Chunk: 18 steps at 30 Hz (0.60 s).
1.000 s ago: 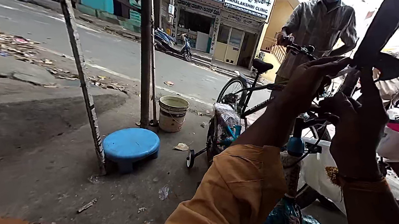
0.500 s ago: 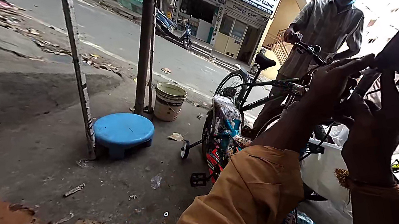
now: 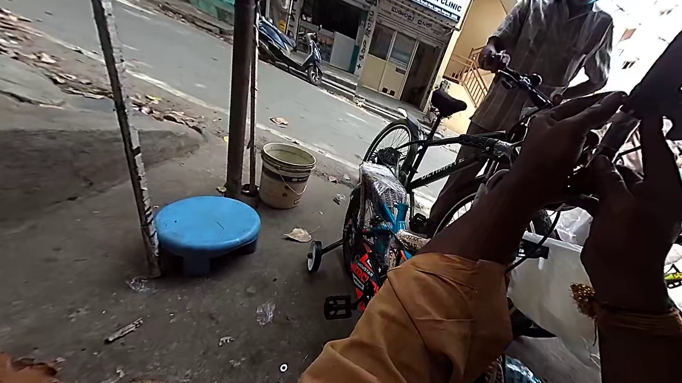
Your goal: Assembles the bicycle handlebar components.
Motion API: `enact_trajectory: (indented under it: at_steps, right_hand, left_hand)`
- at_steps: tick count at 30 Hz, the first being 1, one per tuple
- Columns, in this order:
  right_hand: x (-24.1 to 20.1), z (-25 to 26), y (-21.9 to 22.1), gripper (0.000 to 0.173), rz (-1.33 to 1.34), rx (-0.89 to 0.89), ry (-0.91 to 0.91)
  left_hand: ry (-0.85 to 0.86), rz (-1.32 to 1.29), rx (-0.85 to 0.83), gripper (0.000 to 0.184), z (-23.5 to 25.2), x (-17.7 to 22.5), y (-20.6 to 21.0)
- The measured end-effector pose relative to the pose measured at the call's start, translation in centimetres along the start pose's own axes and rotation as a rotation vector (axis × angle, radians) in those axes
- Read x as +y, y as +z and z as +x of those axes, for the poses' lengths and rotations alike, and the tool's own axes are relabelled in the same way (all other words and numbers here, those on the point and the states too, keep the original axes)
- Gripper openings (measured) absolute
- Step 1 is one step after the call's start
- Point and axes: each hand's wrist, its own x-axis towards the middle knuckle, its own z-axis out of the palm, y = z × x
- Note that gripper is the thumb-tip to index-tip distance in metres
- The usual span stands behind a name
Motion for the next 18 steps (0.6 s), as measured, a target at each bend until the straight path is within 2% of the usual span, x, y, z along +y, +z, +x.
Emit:
enact_trajectory:
  at_steps: [4, 8, 11, 13, 16, 18]
  right_hand:
    - [-0.2, -0.1, 0.3, 0.059, -0.002, 0.001, -0.013]
    - [-0.4, -0.3, 0.5, 0.057, 0.018, 0.011, -0.008]
    - [-0.4, 0.9, 1.0, 0.052, 0.070, 0.085, 0.000]
    - [-0.7, 1.3, 1.3, 0.055, 0.102, 0.111, -0.002]
    - [-1.2, 0.9, 1.4, 0.067, 0.008, 0.092, -0.052]
    - [-1.8, 0.7, 1.1, 0.067, -0.130, 0.058, -0.047]
  left_hand:
    - [0.009, 0.098, 0.034, 0.026, -0.2, 0.2, 0.0]
    - [0.049, 0.069, 0.043, 0.022, -0.1, 0.1, 0.1]
    - [0.075, 0.068, 0.031, 0.020, 0.1, 0.0, 0.0]
    - [0.105, 0.092, 0.033, 0.020, 0.1, -0.1, 0.1]
    - [0.150, 0.080, 0.077, 0.016, 0.0, -0.4, 0.6]
    - [0.163, 0.089, 0.095, 0.015, -0.1, -0.4, 1.0]
